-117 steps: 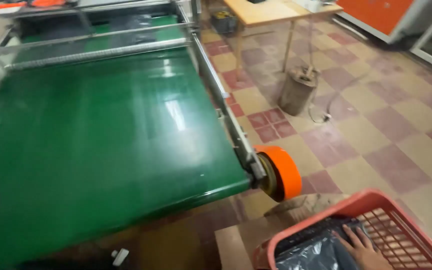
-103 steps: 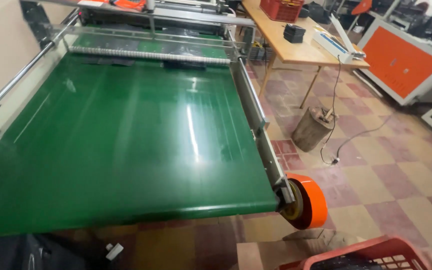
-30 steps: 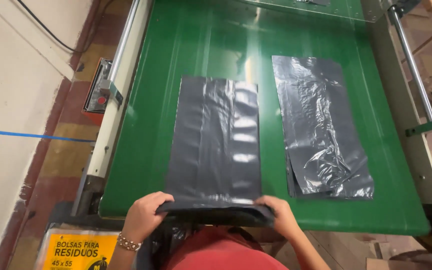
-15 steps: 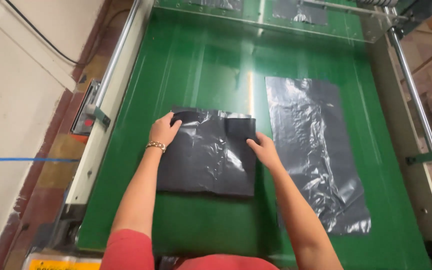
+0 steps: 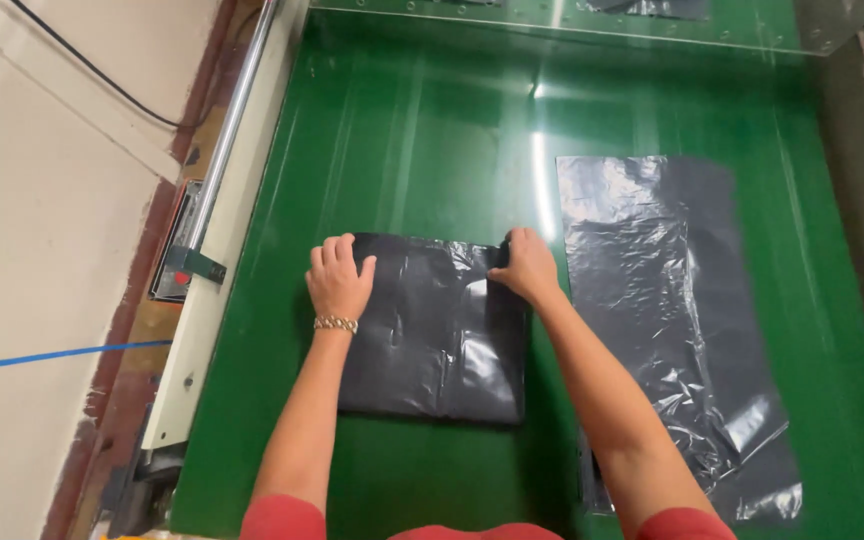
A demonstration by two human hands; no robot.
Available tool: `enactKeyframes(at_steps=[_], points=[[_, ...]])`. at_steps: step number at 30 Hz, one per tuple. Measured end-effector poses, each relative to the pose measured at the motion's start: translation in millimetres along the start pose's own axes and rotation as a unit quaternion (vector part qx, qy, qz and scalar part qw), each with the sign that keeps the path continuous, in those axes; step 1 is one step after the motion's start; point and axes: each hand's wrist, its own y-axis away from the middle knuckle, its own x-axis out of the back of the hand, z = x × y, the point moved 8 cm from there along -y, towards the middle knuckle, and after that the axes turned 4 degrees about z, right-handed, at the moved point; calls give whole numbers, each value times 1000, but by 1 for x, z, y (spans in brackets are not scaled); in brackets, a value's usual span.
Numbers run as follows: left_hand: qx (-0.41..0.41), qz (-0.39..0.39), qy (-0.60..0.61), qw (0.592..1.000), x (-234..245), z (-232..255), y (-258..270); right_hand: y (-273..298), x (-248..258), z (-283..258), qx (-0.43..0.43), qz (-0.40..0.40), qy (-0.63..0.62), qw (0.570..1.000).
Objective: Folding plastic bags coming off a conveyor belt and placing them into a storage crate.
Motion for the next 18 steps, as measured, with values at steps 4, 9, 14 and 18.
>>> enactKeyframes(at_steps=[4,9,14,18], points=[[-57,14,35,998,12,31,37,-18,-41,22,-90,-131,52,986],[258,-334,537,731,-69,23,92,5,-16,-19,69,30,92,993],[414,-392,659,490,-8,-5,100,145,40,-66,194,197,-11,961],[460,-311,696,455,-9,-39,120,241,36,-84,264,265,-60,926]])
